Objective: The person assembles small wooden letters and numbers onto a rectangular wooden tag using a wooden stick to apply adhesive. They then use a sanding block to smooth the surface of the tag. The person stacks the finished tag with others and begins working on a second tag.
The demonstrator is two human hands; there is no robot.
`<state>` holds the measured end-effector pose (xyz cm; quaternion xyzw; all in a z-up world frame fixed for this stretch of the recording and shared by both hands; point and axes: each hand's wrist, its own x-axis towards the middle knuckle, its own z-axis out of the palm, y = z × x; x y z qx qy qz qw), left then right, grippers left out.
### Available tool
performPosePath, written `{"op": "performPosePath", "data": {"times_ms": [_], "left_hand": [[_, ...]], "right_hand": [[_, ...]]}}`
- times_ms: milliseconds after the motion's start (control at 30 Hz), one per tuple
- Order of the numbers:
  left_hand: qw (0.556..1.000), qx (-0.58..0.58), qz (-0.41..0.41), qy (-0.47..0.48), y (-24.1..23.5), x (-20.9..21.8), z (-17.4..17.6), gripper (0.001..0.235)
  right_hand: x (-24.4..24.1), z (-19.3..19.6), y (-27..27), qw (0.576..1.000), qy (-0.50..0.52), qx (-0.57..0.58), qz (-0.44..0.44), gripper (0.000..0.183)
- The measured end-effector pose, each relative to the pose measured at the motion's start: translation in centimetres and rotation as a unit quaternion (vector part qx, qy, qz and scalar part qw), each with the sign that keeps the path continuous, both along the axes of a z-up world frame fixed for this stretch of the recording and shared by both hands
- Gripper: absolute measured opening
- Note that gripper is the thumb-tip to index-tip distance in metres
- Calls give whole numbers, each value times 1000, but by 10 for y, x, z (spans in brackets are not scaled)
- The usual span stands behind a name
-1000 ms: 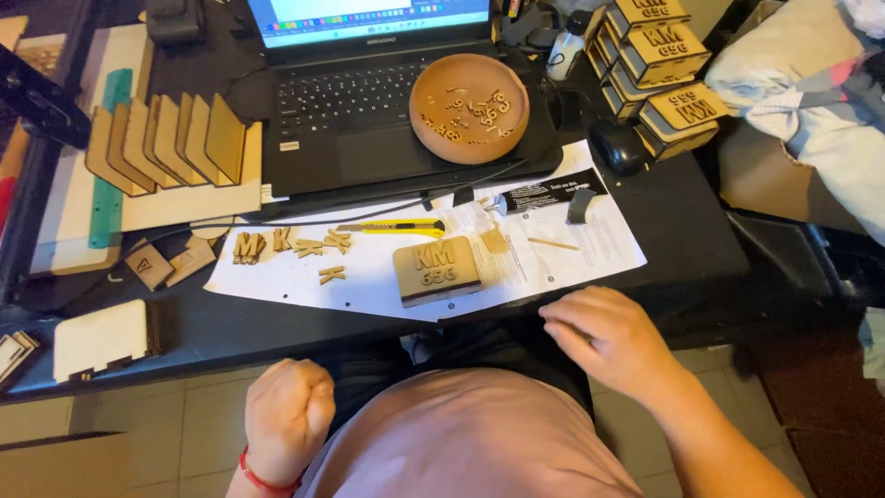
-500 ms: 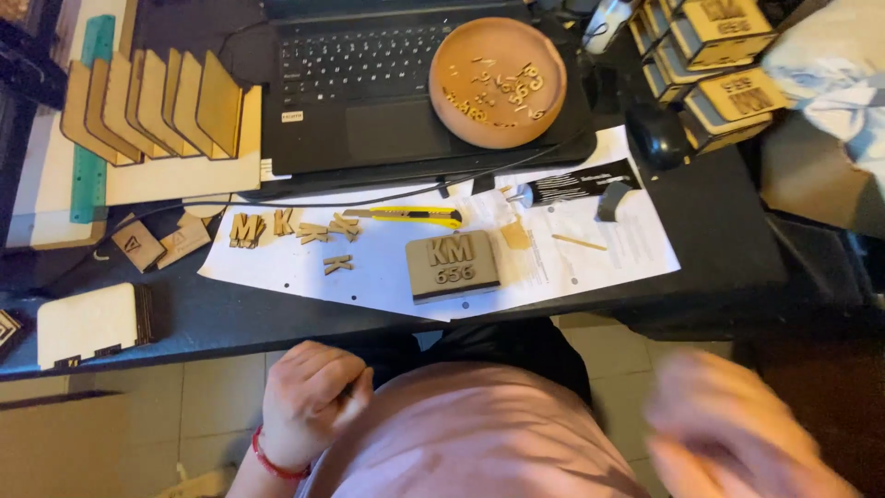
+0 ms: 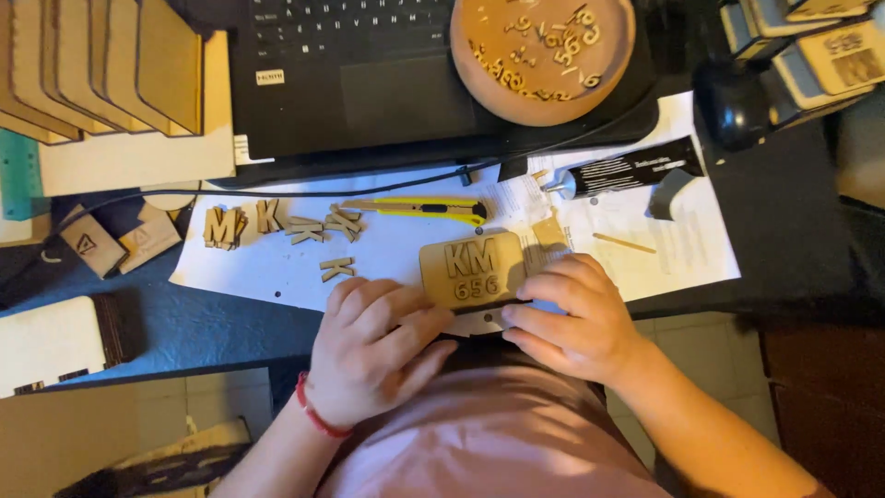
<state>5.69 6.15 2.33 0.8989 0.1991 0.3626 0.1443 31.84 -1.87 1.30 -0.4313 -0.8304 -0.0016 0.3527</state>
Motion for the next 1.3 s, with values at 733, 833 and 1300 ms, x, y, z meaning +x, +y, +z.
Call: {"op": "performPosePath", "data": {"times_ms": [733,833,1300], "left_hand": [[997,-55,-44,36,26,19,2,8],[997,-55,-45,29,27,20,3,9],[993,-10,-56,99,18,11,-5,26]], "right_hand": [[6,-9,6,996,-3,-94,3,23],[8,-9,6,998,-13,-61,10,19],[2,-2,12,995,-36,-89,-27,18]]}}
